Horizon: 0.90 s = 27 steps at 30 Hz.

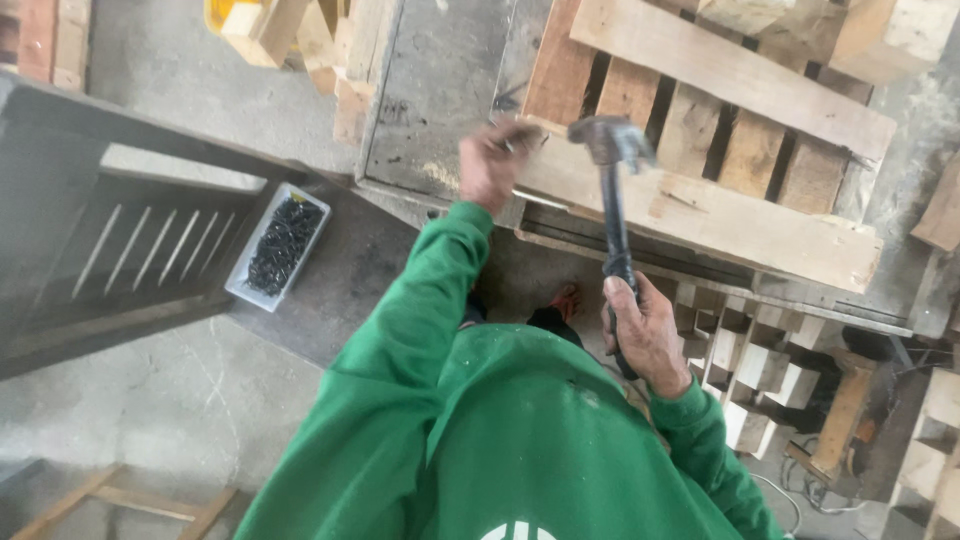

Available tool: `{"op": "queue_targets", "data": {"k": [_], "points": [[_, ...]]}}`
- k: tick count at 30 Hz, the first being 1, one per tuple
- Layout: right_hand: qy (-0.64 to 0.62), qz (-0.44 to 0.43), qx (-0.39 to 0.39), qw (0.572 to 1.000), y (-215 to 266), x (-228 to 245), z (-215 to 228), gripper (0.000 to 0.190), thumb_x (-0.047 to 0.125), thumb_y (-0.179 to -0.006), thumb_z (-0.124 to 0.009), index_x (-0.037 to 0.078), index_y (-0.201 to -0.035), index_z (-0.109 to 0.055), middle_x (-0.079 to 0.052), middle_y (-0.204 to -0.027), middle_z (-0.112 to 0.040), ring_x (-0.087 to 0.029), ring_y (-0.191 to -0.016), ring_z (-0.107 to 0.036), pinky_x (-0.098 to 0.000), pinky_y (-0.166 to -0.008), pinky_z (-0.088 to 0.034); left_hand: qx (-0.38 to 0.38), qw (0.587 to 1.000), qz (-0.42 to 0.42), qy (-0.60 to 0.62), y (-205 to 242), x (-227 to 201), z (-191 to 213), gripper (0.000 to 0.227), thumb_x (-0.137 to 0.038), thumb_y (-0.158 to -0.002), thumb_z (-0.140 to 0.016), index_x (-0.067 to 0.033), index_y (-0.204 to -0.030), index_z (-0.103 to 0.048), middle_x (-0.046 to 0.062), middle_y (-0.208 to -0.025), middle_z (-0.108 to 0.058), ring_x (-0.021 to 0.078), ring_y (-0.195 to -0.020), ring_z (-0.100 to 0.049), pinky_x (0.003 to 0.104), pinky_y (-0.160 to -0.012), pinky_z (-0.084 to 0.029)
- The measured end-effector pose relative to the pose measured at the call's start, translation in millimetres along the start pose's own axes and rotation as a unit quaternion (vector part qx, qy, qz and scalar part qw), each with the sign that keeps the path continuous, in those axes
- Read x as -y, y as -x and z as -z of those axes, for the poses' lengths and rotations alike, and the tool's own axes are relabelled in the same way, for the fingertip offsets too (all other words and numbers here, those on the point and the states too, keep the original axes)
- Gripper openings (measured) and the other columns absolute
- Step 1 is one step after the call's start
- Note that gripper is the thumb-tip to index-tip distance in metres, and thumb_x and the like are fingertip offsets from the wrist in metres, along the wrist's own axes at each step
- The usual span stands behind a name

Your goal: The person assembles a wooden pallet by hammering nails into wooden planks and blocks. They position planks, insert nails, and use a hammer to secure the components together in a workshop setting.

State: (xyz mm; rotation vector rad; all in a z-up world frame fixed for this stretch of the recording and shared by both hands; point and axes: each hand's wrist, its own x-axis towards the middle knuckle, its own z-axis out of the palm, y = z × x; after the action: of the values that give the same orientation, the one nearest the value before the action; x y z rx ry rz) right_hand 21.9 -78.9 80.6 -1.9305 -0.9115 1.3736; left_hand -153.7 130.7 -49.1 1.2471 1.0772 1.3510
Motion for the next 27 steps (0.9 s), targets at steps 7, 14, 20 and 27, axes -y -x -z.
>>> {"op": "queue_targets", "data": {"k": [7, 14, 20, 27], "points": [[-0.123, 0.013, -0.013, 0.992, 23, -41, -3, 0.031, 0.037, -0.104, -0.057, 0.006, -0.098, -0.055, 0.0, -0.064, -0.052, -0.009, -0.047, -0.051, -0.0258, -0.041, -0.045, -0.066, 0.902, 0.336, -0.263, -33, -6, 0, 0.054, -0.06, -0.092, -0.063, -0.0103, -0.104, -0.079, 0.014, -0.096, -0.077, 0.0265, -0.088, -0.075, 0.042, -0.082, -0.059], [-0.094, -0.041, 0.003, 0.995, 13, -52, -4, 0.036, 0.041, -0.104, -0.056, 0.006, -0.094, -0.054, -0.002, -0.059, -0.051, -0.012, -0.041, -0.05, -0.0268, -0.038, -0.042, 0.002, 0.904, 0.296, -0.31, -23, 17, -15, 0.063, -0.067, -0.095, -0.047, -0.013, -0.094, -0.079, 0.012, -0.088, -0.078, 0.0274, -0.083, -0.075, 0.046, -0.075, -0.061], [-0.129, 0.029, -0.021, 0.991, 22, -49, -6, 0.034, 0.041, -0.101, -0.059, 0.007, -0.098, -0.055, 0.0, -0.062, -0.053, -0.01, -0.044, -0.052, -0.0269, -0.037, -0.045, 0.023, 0.913, 0.279, -0.297, -25, 26, -10, 0.065, -0.071, -0.093, -0.045, -0.0147, -0.092, -0.077, 0.013, -0.08, -0.077, 0.0268, -0.072, -0.074, 0.047, -0.068, -0.061], [-0.046, -0.03, -0.01, 0.998, 7, -63, -9, 0.034, 0.039, -0.102, -0.056, 0.006, -0.098, -0.053, 0.0, -0.061, -0.054, -0.01, -0.044, -0.052, -0.027, -0.038, -0.047, 0.028, 0.904, 0.3, -0.304, -23, 18, -12, 0.066, -0.068, -0.098, -0.041, -0.0157, -0.1, -0.082, 0.013, -0.079, -0.076, 0.0258, -0.071, -0.074, 0.047, -0.071, -0.062]]}}
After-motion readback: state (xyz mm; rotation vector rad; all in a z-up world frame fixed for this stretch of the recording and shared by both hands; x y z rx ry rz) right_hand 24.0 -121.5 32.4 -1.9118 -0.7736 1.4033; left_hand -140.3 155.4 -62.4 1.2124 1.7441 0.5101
